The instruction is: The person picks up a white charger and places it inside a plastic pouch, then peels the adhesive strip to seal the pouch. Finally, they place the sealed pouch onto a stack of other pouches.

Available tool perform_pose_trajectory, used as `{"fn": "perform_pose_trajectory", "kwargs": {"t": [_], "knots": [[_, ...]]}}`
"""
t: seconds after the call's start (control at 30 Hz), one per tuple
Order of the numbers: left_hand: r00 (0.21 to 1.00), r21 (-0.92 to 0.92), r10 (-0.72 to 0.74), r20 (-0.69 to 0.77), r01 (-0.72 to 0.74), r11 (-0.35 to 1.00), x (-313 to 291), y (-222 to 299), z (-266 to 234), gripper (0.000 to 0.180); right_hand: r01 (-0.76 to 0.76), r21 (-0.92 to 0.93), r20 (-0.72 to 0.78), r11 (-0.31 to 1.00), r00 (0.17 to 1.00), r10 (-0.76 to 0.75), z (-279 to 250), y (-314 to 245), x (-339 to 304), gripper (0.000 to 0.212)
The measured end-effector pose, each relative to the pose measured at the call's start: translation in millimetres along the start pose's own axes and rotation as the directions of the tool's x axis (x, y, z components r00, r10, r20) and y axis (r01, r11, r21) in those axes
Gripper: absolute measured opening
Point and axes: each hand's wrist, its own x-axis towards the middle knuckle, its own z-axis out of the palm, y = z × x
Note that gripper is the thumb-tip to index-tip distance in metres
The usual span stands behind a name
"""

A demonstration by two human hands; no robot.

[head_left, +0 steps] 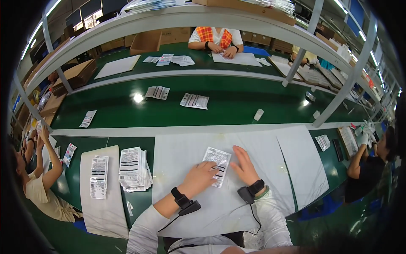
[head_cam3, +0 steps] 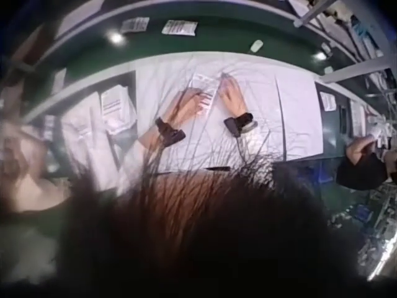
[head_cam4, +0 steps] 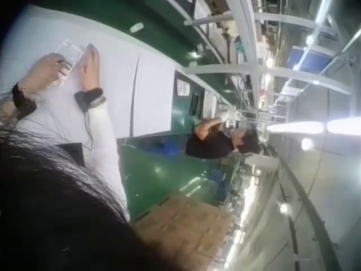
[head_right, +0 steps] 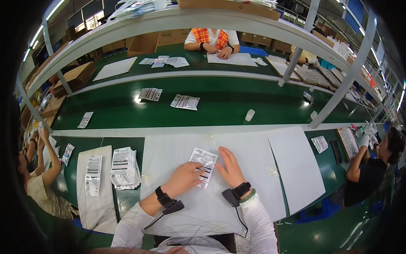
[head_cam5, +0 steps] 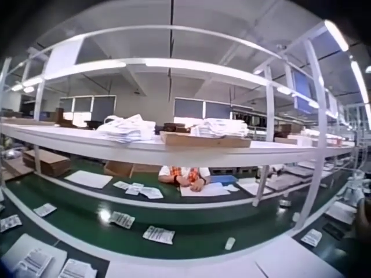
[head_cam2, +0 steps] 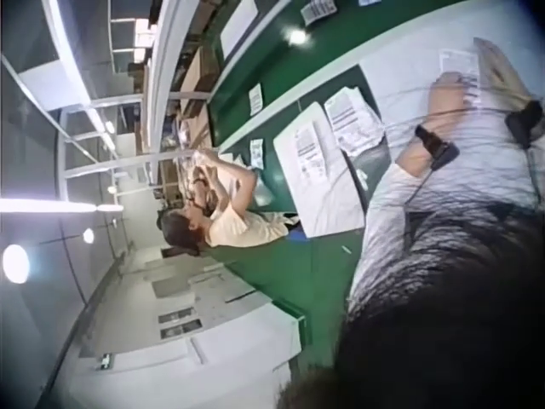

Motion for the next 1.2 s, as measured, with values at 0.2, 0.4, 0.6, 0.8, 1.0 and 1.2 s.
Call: {"fn": "perform_pose_trajectory", "kwargs": {"t": [0.2, 0.4, 0.6, 0.8, 1.0, 1.2], "knots": [[0.92, 0.194, -0.155, 0.359, 0.089, 0.977, 15.6, 5.3, 8.3, 0.04, 0.521, -0.509, 0.367, 0.685, 0.851, -0.375, 15.3, 13.7, 16.1, 0.045], [0.887, 0.174, -0.025, 0.461, -0.063, 0.983, 34.8, -15.5, 11.5, 0.031, 0.499, -0.321, 0.524, 0.805, 0.802, -0.288, 14.3, -0.3, 38.9, 0.034], [0.836, 0.196, -0.152, 0.527, 0.054, 0.979, 43.9, -7.5, 14.7, 0.025, 0.372, -0.182, 0.575, 0.91, 0.791, -0.208, 9.3, -1.7, 45.4, 0.039], [0.746, 0.037, 0.045, 0.665, -0.093, 0.995, 49.0, -12.8, 7.4, 0.022, 0.389, -0.178, 0.599, 0.904, 0.772, -0.214, 12.7, 7.0, 42.7, 0.046], [0.877, -0.05, 0.156, 0.455, -0.15, 0.987, -21.5, -2.6, -5.8, 0.019, 0.542, -0.227, 0.644, 0.809, 0.707, -0.293, 10.0, 2.2, 40.1, 0.083], [0.96, -0.058, 0.16, 0.229, -0.15, 0.987, -53.9, 6.6, -24.0, 0.029, 0.542, -0.326, 0.65, 0.775, 0.724, -0.233, 11.0, 2.6, 31.8, 0.121]]}}
